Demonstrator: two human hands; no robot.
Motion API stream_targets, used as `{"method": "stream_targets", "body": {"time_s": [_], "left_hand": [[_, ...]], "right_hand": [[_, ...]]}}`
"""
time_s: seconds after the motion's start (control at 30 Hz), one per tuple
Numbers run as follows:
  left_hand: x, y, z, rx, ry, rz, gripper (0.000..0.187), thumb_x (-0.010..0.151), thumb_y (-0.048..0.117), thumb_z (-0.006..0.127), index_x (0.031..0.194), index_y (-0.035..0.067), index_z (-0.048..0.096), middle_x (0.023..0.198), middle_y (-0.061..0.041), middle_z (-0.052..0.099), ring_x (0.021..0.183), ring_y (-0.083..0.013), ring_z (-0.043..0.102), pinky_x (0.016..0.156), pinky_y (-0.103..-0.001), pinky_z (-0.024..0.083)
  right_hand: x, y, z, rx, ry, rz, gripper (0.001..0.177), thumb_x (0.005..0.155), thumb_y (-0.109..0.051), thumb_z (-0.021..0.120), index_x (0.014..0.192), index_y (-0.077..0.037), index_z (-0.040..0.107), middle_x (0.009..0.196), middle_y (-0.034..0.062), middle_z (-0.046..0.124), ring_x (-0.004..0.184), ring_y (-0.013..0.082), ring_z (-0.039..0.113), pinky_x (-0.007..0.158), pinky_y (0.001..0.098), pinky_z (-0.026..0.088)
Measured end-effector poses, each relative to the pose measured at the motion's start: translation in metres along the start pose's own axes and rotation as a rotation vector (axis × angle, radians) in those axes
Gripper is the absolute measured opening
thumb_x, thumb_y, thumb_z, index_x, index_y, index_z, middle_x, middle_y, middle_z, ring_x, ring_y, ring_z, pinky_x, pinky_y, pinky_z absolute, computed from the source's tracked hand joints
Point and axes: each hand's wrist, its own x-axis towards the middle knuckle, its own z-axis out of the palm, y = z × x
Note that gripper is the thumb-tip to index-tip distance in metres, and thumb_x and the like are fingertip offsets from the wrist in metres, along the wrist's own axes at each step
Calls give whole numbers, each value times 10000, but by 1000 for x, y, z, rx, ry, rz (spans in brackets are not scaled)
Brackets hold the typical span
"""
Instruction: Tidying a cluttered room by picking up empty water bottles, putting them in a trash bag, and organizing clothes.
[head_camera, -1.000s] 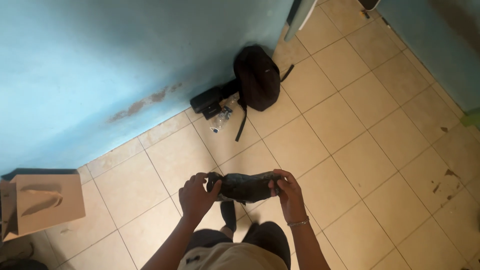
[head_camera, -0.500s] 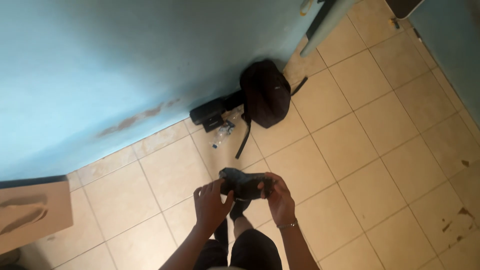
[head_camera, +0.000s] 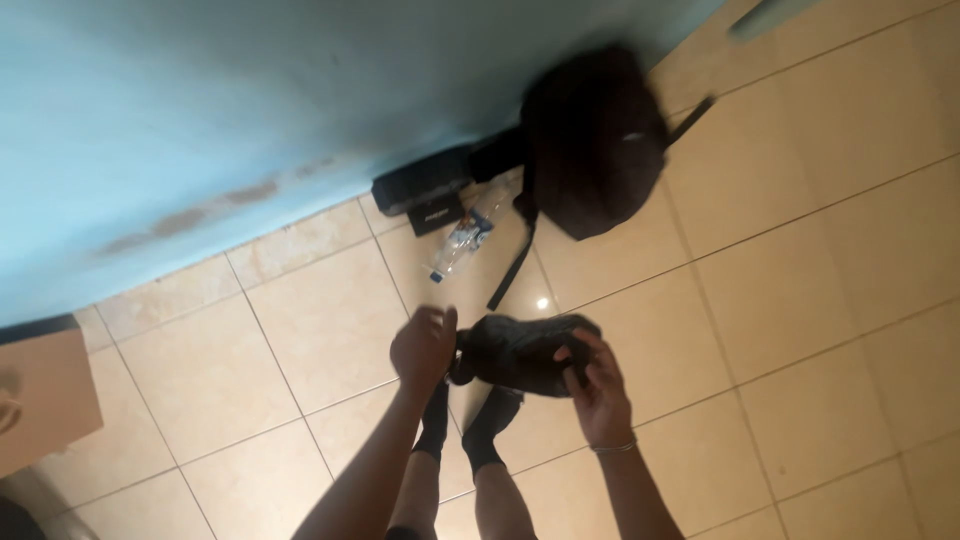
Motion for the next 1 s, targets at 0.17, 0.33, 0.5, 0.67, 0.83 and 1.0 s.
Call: {"method": "stream_targets", "body": {"time_s": [0.17,0.33,0.5,0.67,0.83,1.0], "left_hand": [[129,-114,151,255,-494,-262,519,886,662,576,1221,270,638,1146,-90,740,1159,-340,695,979,-505,545],[194,-180,260,489,-610,-183,932,834,680,692,1533,142,390,1420,-151,565,1327,-360,570,1050,-553,505],[240,-229,333,584,-583,-105,1176,829,545,818,1657,116,101,1649,-166,290,1508,-359,340,1182,-598,379],[241,-258,356,461,-558,-29,1158,863,414,835,1644,111,35,1402,-176,593,1304,-365,590,1151,-650,303],[212,-216,267,232,-613,61,1006,889,326,814,1610,106,148,1266,-267,657,1204,-465,645,1073,-612,456],[170,-151,113,8,-519,11,902,857,408,781,1589,93,360,1068,-288,716,1057,-487,681,949,-608,534]], "right_hand": [[88,60,-60,-162,76,-31,603,901,-292,538,1458,-76,455,1155,240,662,832,98,546,659,140,406],[144,101,-90,-71,11,-100,561,906,-232,469,1437,-53,487,1189,275,658,476,34,302,399,150,223],[171,121,-111,-124,30,-136,604,928,-254,410,1496,-49,427,1349,259,617,476,39,282,416,153,209],[185,129,-129,-159,48,-153,648,924,-286,417,1515,-23,385,1360,299,593,495,39,295,417,162,227],[176,117,-116,-146,94,-162,666,915,-335,393,1512,-39,391,1346,287,603,492,42,325,411,162,224],[148,86,-90,-158,315,-181,623,941,-348,369,1506,-98,449,1309,251,636,444,65,304,379,171,190]]}}
